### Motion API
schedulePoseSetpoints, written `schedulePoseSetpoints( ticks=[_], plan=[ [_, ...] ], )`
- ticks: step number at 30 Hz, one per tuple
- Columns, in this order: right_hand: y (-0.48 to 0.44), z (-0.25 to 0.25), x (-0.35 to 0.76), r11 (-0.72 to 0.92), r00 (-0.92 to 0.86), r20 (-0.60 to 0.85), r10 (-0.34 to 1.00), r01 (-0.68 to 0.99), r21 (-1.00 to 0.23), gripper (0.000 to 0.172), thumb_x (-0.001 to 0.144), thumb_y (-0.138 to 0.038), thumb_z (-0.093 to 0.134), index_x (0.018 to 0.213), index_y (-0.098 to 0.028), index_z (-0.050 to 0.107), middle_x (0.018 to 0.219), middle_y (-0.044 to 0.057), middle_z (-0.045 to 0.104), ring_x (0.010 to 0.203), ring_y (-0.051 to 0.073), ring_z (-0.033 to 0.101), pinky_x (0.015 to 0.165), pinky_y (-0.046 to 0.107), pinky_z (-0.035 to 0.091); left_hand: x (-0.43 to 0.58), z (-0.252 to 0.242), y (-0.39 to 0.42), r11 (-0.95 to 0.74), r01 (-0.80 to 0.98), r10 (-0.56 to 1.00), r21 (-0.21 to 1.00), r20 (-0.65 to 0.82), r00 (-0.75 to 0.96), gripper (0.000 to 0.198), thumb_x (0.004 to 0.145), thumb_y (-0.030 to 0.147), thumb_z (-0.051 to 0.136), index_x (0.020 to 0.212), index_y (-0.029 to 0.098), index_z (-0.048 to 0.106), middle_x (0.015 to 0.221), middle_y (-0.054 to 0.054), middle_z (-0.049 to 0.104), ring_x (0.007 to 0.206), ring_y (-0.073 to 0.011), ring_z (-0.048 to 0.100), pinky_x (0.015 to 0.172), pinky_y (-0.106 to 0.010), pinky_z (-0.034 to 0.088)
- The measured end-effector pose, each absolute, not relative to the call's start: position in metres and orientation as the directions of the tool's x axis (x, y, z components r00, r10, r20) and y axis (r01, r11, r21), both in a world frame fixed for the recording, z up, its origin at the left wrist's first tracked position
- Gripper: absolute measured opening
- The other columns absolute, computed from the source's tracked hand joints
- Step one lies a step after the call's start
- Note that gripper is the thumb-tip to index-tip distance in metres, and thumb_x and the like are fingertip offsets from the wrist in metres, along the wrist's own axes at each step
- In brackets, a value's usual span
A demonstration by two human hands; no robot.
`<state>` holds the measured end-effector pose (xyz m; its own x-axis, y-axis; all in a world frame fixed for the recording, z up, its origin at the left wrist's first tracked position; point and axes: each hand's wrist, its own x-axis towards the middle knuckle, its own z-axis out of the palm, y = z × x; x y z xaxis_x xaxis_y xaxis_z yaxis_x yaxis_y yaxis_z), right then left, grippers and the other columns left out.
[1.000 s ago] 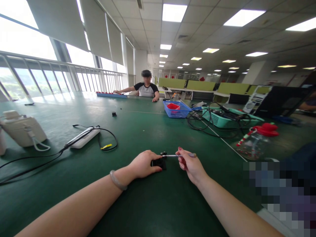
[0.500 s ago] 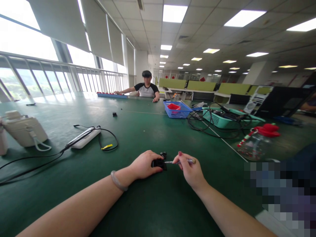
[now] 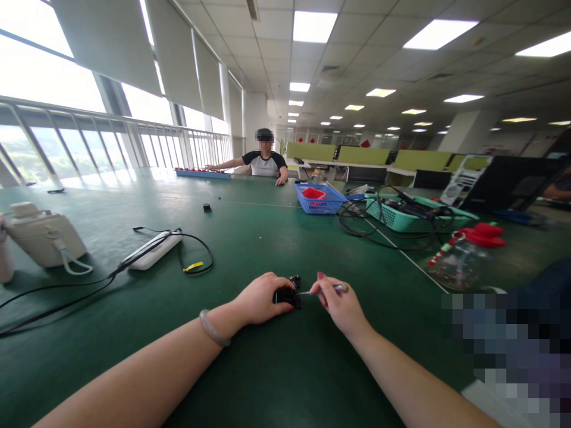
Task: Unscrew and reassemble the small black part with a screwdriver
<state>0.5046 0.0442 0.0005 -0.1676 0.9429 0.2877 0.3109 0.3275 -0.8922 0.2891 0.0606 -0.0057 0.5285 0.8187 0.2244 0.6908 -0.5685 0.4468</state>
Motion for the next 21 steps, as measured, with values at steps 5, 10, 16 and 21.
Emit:
schedulePoseSetpoints(
  ticks=[5, 10, 16, 21],
  plan=[
    [0.0403, 0.0033, 0.5034, 0.346, -0.181, 0.296, 0.938, 0.418, -0.84, 0.047, 0.092, -0.052, 0.043, 0.068, -0.018, 0.066, 0.05, -0.003, 0.044, 0.048, 0.013, 0.044, 0.05, 0.026, 0.033, 0.2886, -0.0044, 0.0593, -0.585, 0.671, 0.806, 0.456, 0.23, 0.546, 0.051, 0.074, 0.044, 0.068, 0.121, 0.027, 0.06, 0.106, -0.006, 0.065, 0.098, -0.0225, 0.059, 0.091, -0.036, 0.046],
    [0.0354, 0.01, 0.5022, 0.391, -0.196, 0.338, 0.92, 0.483, -0.784, 0.043, 0.093, -0.047, 0.045, 0.069, -0.018, 0.066, 0.059, -0.001, 0.054, 0.058, 0.014, 0.051, 0.058, 0.026, 0.037, 0.2887, -0.0051, 0.0584, -0.609, 0.647, 0.786, 0.459, 0.239, 0.57, 0.058, 0.074, 0.043, 0.07, 0.127, 0.026, 0.057, 0.11, -0.007, 0.064, 0.101, -0.0227, 0.058, 0.094, -0.037, 0.045],
    [0.0379, 0.0042, 0.5022, 0.427, -0.243, 0.355, 0.903, 0.415, -0.803, 0.031, 0.09, -0.046, 0.051, 0.081, -0.019, 0.064, 0.062, -0.002, 0.054, 0.057, 0.013, 0.049, 0.055, 0.025, 0.036, 0.2888, -0.0054, 0.0579, -0.614, 0.652, 0.784, 0.445, 0.249, 0.568, 0.048, 0.078, 0.04, 0.066, 0.123, 0.024, 0.059, 0.108, -0.007, 0.066, 0.1, -0.0221, 0.059, 0.093, -0.037, 0.046],
    [0.0361, 0.0016, 0.501, 0.436, -0.246, 0.365, 0.898, 0.387, -0.812, 0.026, 0.092, -0.044, 0.048, 0.093, -0.021, 0.058, 0.06, -0.004, 0.048, 0.052, 0.012, 0.045, 0.05, 0.023, 0.034, 0.2894, -0.0035, 0.0579, -0.618, 0.649, 0.781, 0.443, 0.252, 0.572, 0.044, 0.079, 0.039, 0.066, 0.12, 0.024, 0.061, 0.107, -0.006, 0.066, 0.1, -0.0221, 0.059, 0.093, -0.037, 0.045]
  ],
)
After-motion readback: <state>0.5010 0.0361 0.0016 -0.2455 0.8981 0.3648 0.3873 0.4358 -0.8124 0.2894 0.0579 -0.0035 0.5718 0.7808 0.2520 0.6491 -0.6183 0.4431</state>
